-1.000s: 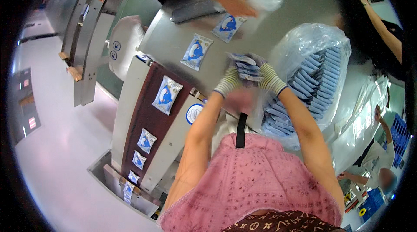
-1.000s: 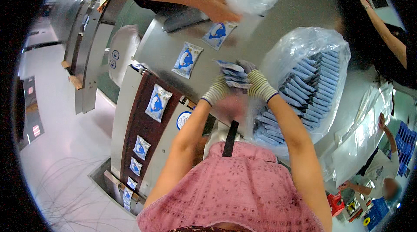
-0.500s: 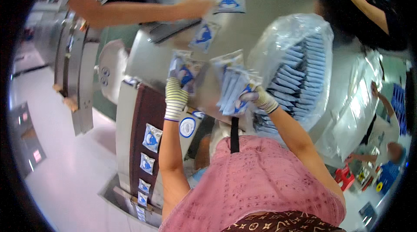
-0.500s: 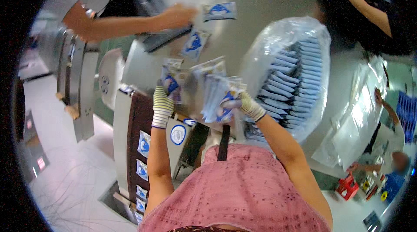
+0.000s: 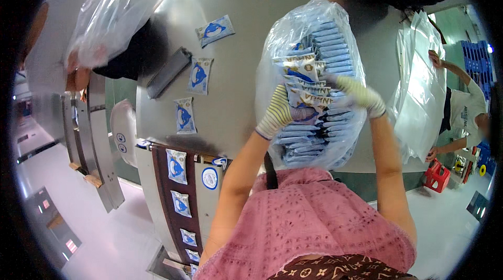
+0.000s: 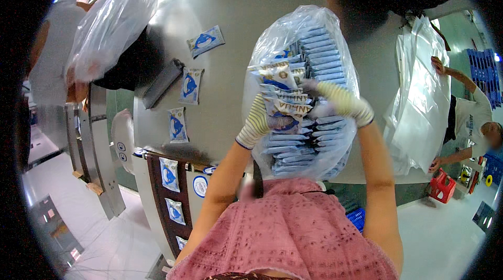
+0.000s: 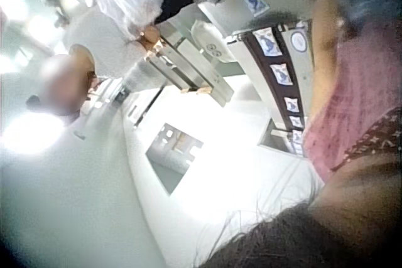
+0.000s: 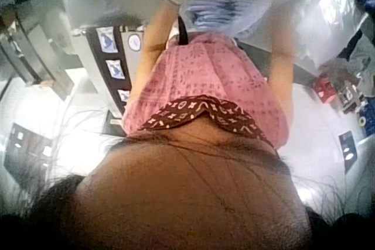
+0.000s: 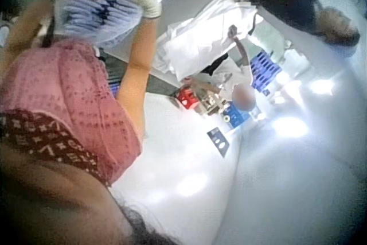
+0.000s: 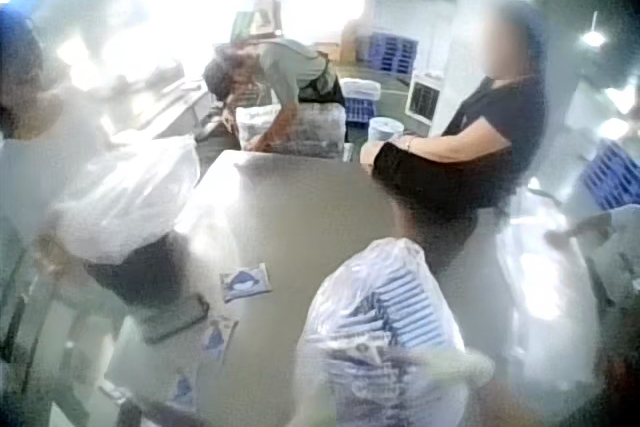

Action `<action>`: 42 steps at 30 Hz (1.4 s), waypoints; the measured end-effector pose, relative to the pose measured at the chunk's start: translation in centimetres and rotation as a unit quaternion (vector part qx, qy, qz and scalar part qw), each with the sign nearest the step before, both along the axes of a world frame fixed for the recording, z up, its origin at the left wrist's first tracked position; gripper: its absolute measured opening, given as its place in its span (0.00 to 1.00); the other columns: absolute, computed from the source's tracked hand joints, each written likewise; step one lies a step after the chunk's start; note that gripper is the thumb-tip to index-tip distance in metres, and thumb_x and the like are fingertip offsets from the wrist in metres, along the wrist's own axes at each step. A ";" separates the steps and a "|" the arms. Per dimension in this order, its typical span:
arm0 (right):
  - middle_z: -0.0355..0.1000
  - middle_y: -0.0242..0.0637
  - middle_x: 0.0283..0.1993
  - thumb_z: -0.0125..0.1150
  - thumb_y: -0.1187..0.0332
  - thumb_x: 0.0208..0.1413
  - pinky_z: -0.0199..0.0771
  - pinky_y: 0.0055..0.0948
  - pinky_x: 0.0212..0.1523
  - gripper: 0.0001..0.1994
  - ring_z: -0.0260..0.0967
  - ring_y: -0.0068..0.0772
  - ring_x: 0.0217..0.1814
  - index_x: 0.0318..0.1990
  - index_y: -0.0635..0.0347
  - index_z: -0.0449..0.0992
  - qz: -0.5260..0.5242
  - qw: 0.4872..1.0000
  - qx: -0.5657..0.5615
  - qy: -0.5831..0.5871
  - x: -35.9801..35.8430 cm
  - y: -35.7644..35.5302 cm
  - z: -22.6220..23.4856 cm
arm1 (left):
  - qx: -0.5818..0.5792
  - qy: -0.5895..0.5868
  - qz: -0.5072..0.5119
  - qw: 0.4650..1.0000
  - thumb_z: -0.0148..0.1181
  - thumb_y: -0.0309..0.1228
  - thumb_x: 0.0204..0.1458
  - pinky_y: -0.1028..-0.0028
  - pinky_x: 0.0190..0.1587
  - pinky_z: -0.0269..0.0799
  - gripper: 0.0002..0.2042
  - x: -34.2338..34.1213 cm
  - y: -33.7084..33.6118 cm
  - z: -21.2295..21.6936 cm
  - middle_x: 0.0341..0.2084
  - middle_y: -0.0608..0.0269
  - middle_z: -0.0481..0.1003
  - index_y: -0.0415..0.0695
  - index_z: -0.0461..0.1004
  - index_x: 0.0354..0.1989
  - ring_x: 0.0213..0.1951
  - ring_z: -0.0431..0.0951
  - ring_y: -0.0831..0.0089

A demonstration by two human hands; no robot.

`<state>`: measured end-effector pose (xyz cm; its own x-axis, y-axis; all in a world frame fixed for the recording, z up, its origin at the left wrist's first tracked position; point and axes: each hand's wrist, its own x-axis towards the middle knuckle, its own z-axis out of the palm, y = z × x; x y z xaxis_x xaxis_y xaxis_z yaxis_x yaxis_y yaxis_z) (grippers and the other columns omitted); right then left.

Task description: The person organizes small blue and white packets into a large plastic bag by hand, then pulls a continuous strip of packaging film from a roll on a machine and bundles it together.

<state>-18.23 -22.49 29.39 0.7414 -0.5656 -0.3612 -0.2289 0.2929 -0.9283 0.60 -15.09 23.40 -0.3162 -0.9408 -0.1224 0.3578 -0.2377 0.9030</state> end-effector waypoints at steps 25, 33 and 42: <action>0.67 0.45 0.36 0.51 0.59 0.46 0.62 0.33 0.45 0.17 0.64 0.41 0.42 0.37 0.64 0.68 -0.015 0.816 -0.556 0.159 -3.3 -8.0 -5.1 | -0.067 -0.711 -0.202 0.671 0.62 0.43 0.31 0.59 0.52 0.54 0.42 -2.5 -15.5 -3.1 0.49 0.46 0.58 0.45 0.48 0.57 0.52 0.58 0.52; 0.61 0.43 0.51 0.39 0.53 0.54 0.52 0.26 0.54 0.26 0.56 0.34 0.53 0.51 0.68 0.60 -0.387 0.901 -0.025 0.195 -17.2 -11.0 -19.0 | -0.195 -0.658 -0.098 0.721 0.48 0.37 0.45 0.57 0.48 0.58 0.21 -4.4 -17.2 -3.8 0.45 0.49 0.62 0.50 0.59 0.50 0.45 0.65 0.54; 0.63 0.38 0.48 0.42 0.45 0.50 0.56 0.26 0.52 0.30 0.59 0.33 0.48 0.51 0.61 0.60 -0.377 0.858 0.333 -0.104 -9.9 -9.7 -17.7 | -0.219 -0.734 -0.188 0.614 0.42 0.32 0.44 0.51 0.49 0.54 0.17 -6.7 -16.7 -5.6 0.39 0.42 0.66 0.42 0.65 0.43 0.47 0.63 0.49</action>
